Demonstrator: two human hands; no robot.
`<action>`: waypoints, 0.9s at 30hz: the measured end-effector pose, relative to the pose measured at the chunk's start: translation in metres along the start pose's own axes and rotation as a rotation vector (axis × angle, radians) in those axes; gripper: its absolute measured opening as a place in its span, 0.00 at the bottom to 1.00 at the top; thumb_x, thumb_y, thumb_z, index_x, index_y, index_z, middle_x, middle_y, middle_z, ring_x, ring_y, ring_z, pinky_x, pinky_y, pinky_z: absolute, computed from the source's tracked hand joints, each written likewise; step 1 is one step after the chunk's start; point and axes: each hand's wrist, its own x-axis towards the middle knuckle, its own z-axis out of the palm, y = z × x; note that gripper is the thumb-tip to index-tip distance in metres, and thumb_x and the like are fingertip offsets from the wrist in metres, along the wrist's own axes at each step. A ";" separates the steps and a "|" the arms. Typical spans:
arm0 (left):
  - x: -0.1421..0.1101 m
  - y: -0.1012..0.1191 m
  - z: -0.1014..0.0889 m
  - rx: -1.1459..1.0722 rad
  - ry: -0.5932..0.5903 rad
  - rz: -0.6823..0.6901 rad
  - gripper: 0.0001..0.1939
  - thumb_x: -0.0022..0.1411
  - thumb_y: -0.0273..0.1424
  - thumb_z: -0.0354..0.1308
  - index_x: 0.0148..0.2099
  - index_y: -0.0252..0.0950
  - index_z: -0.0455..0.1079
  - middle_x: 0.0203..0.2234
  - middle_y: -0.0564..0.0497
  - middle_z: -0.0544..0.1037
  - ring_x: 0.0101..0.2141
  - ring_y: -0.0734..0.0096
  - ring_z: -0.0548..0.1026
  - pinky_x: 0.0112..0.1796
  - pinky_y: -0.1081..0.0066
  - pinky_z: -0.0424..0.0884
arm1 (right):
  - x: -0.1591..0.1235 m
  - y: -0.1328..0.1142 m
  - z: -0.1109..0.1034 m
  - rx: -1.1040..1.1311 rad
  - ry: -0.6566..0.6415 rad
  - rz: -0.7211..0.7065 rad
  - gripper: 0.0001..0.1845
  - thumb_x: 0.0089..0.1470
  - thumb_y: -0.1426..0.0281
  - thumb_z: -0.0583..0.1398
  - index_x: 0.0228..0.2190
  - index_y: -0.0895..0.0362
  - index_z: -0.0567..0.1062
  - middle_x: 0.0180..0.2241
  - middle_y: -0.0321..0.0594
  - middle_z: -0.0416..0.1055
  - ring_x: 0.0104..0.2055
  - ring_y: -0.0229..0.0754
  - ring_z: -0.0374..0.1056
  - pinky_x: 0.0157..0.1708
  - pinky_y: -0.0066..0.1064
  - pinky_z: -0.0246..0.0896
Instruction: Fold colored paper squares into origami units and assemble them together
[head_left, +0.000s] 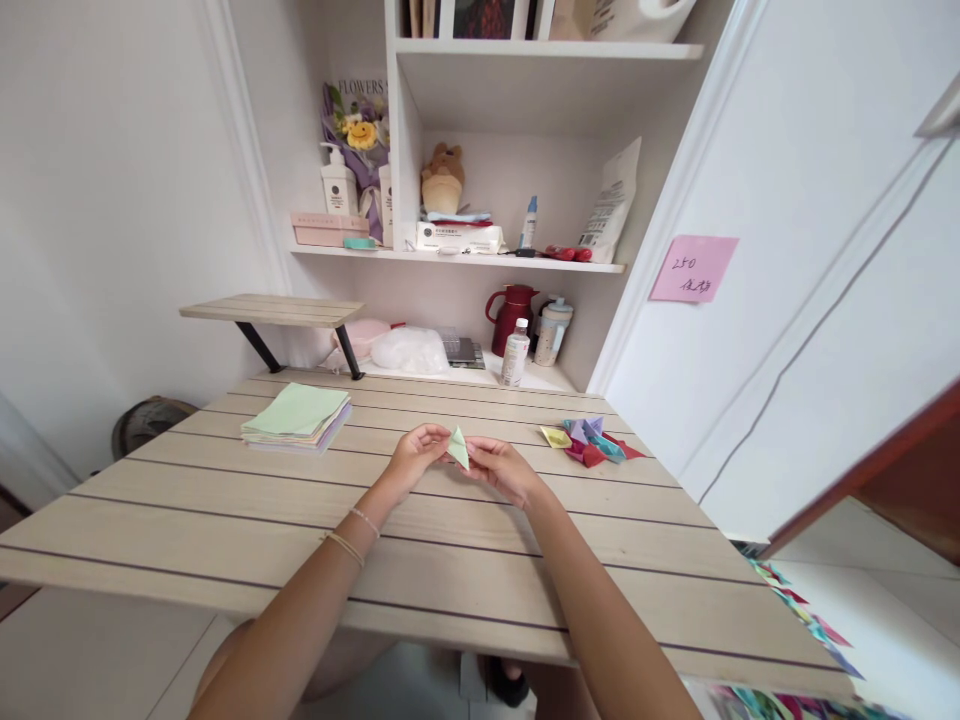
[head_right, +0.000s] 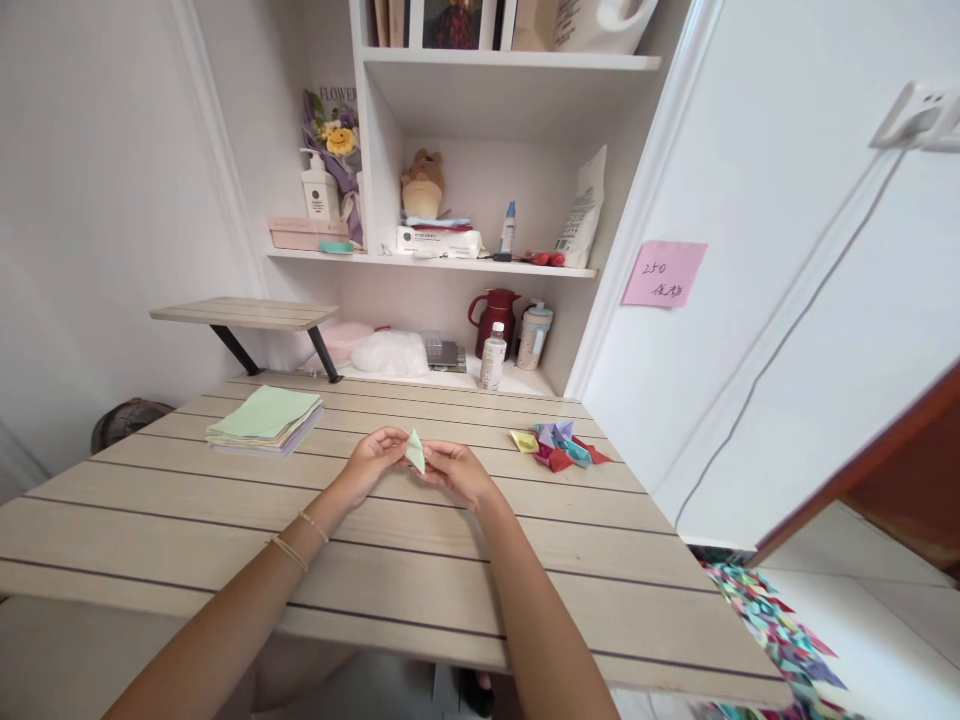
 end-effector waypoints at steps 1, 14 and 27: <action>0.000 0.000 0.000 -0.026 -0.005 -0.019 0.15 0.45 0.32 0.63 0.36 0.32 0.67 0.27 0.50 0.75 0.26 0.75 0.73 0.32 0.72 0.70 | 0.001 0.001 0.001 0.008 0.004 -0.004 0.17 0.39 0.64 0.65 0.35 0.57 0.76 0.31 0.41 0.74 0.32 0.37 0.69 0.32 0.27 0.64; -0.002 -0.003 -0.002 -0.174 -0.045 -0.136 0.16 0.47 0.29 0.63 0.40 0.33 0.66 0.31 0.47 0.76 0.31 0.73 0.74 0.38 0.71 0.70 | 0.005 0.007 0.003 0.019 0.045 -0.089 0.14 0.41 0.64 0.63 0.33 0.55 0.75 0.33 0.38 0.72 0.30 0.34 0.66 0.28 0.24 0.61; 0.000 -0.006 -0.005 -0.187 0.012 -0.085 0.16 0.48 0.29 0.62 0.40 0.33 0.66 0.33 0.46 0.74 0.33 0.70 0.74 0.37 0.68 0.71 | 0.008 0.006 0.006 -0.288 0.156 -0.291 0.17 0.42 0.68 0.60 0.38 0.58 0.73 0.30 0.38 0.72 0.29 0.37 0.67 0.36 0.33 0.64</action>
